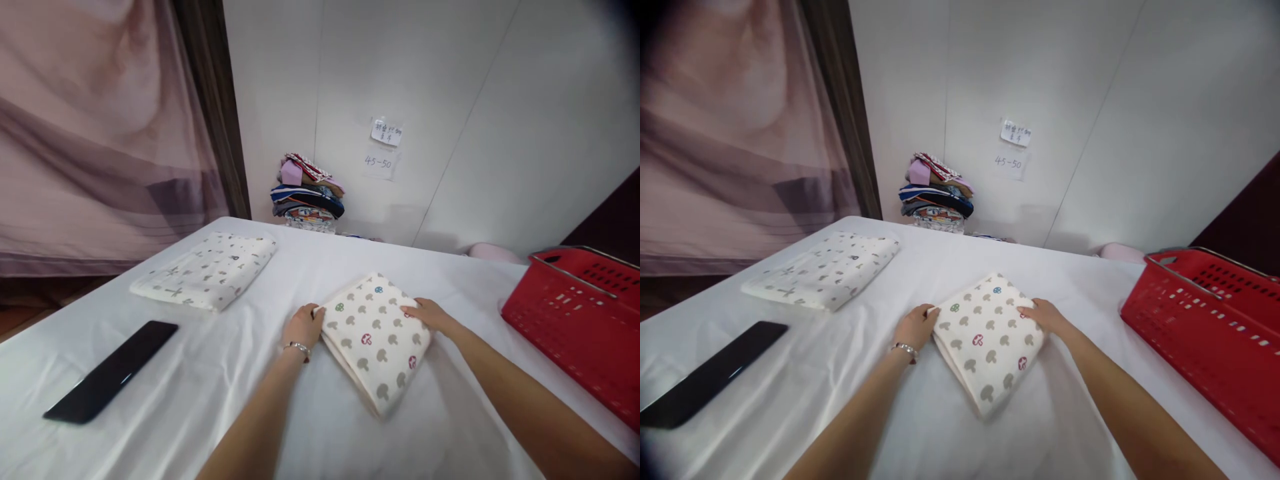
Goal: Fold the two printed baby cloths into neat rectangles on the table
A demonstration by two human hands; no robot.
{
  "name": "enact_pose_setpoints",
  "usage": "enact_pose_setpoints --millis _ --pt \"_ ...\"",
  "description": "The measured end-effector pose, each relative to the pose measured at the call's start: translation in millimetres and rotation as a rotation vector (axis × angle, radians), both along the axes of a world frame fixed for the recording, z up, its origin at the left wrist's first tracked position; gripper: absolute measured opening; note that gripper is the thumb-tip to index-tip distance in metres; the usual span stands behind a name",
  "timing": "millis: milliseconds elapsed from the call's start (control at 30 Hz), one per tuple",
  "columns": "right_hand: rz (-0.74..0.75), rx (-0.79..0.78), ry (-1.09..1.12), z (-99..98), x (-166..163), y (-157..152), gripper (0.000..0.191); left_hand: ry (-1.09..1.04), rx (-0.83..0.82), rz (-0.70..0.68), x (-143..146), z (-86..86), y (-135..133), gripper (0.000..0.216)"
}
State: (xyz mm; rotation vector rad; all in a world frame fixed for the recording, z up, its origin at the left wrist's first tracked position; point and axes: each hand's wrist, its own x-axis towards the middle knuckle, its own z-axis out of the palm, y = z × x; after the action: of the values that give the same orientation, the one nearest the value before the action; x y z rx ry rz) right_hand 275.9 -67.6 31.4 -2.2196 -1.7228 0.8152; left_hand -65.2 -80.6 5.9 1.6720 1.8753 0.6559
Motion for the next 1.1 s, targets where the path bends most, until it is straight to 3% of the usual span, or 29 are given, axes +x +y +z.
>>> enact_pose_setpoints --millis 133,233,333,467,633,933,1100 --pt "0.02 0.192 -0.25 25.0 12.5 26.9 0.06 -0.124 -0.156 -0.105 13.0 2.7 -9.8 0.036" --pt "0.071 0.309 -0.425 37.2 13.5 45.3 0.059 -0.158 -0.187 -0.226 32.8 2.1 -24.7 0.039" --pt "0.136 0.37 -0.471 31.0 -8.0 48.2 0.05 -0.135 -0.181 -0.224 46.8 -0.4 -35.1 0.037" --pt "0.286 0.449 -0.399 2.5 -56.9 28.7 0.046 -0.142 -0.172 -0.215 48.2 -4.0 -35.4 0.04" --pt "0.413 0.342 -0.333 -17.9 -94.3 2.7 0.052 -0.147 -0.167 -0.223 47.2 -3.5 -34.5 0.035" --pt "0.43 0.245 -0.332 -16.1 -96.3 -13.2 0.058 -0.208 -0.169 -0.241 50.7 -3.4 -38.7 0.031" --pt "0.457 0.279 -0.315 -12.1 -99.2 -3.3 0.057 -0.249 -0.222 -0.262 53.3 -4.2 -42.7 0.029"
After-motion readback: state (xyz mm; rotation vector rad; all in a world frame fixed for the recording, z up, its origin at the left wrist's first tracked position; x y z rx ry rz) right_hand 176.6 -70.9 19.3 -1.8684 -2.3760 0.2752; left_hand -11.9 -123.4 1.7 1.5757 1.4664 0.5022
